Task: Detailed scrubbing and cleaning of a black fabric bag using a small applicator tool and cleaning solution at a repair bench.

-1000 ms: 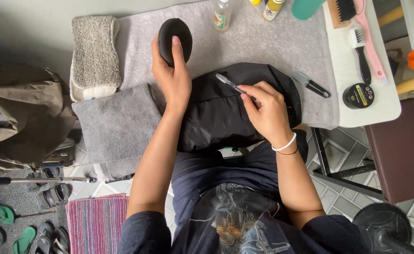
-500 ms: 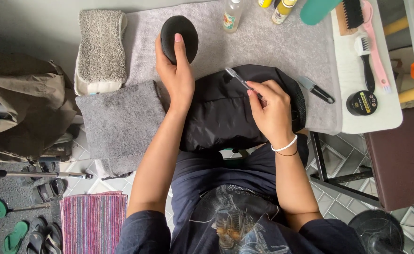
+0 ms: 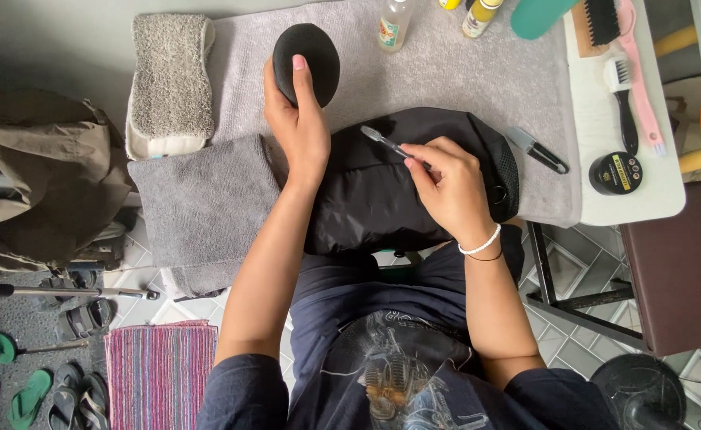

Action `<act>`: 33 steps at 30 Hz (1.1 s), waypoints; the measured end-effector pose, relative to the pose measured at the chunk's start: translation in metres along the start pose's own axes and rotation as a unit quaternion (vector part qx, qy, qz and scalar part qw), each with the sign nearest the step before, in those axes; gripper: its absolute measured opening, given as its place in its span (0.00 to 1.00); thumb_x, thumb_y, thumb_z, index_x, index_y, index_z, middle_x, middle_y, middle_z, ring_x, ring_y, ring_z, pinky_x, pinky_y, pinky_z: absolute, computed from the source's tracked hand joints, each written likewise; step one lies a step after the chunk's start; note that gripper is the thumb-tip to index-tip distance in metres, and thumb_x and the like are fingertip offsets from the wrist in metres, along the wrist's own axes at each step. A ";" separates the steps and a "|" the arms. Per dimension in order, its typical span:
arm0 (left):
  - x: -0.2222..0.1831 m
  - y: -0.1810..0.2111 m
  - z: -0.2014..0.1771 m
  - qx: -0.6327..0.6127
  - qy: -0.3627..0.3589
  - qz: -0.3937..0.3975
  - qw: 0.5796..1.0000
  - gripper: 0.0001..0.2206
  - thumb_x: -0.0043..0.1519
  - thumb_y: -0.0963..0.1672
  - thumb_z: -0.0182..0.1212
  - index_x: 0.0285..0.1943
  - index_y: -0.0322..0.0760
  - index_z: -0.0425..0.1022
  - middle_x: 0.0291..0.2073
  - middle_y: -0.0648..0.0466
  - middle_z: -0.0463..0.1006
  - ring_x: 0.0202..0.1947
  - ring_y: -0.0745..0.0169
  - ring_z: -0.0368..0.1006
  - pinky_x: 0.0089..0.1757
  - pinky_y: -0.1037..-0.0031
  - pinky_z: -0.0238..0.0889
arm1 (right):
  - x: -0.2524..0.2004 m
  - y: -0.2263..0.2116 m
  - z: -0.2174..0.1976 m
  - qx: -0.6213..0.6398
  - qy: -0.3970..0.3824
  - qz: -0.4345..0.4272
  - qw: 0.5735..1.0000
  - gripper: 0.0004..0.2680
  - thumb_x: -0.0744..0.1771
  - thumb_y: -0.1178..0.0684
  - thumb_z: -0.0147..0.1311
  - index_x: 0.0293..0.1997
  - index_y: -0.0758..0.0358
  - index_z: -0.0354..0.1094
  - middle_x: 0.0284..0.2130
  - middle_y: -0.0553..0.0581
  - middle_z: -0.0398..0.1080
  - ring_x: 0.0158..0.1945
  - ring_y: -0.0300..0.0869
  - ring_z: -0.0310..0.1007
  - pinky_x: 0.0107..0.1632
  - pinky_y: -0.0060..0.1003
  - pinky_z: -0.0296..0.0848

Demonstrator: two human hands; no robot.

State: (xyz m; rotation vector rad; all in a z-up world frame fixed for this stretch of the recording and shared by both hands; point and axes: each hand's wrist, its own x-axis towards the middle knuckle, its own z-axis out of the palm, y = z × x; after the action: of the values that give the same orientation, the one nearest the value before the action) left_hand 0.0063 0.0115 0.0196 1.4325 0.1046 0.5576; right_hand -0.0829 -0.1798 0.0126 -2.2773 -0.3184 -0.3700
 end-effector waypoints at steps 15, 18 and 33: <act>0.000 0.000 0.002 0.026 -0.004 0.019 0.999 0.15 0.69 0.52 0.49 0.48 0.39 0.73 0.38 0.59 0.78 0.42 0.70 0.72 0.47 0.75 0.66 | 0.007 0.004 -0.003 0.014 -0.008 -0.005 1.000 0.06 0.70 0.63 0.56 0.51 0.68 0.76 0.36 0.57 0.71 0.23 0.36 0.62 0.29 0.28 0.64; -0.001 0.002 0.000 0.031 -0.008 0.020 0.999 0.14 0.69 0.52 0.48 0.47 0.40 0.73 0.37 0.60 0.77 0.41 0.71 0.71 0.46 0.75 0.66 | 0.002 0.003 -0.007 0.022 -0.026 0.007 0.999 0.07 0.70 0.63 0.56 0.51 0.68 0.77 0.36 0.57 0.71 0.20 0.34 0.57 0.25 0.26 0.59; -0.020 0.009 -0.002 0.195 -0.313 0.262 0.892 0.17 0.65 0.37 0.57 0.63 0.34 0.75 0.56 0.45 0.79 0.60 0.47 0.74 0.60 0.60 0.64 | -0.002 0.043 0.005 0.134 0.175 0.075 0.973 0.06 0.72 0.61 0.53 0.54 0.68 0.71 0.35 0.56 0.69 0.27 0.33 0.64 0.29 0.28 0.63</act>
State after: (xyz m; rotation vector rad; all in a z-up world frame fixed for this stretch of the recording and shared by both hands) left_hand -0.0146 0.0051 0.0229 1.9887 -0.7447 0.4936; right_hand -0.0691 -0.2048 -0.0205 -1.9146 -0.0125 -0.6018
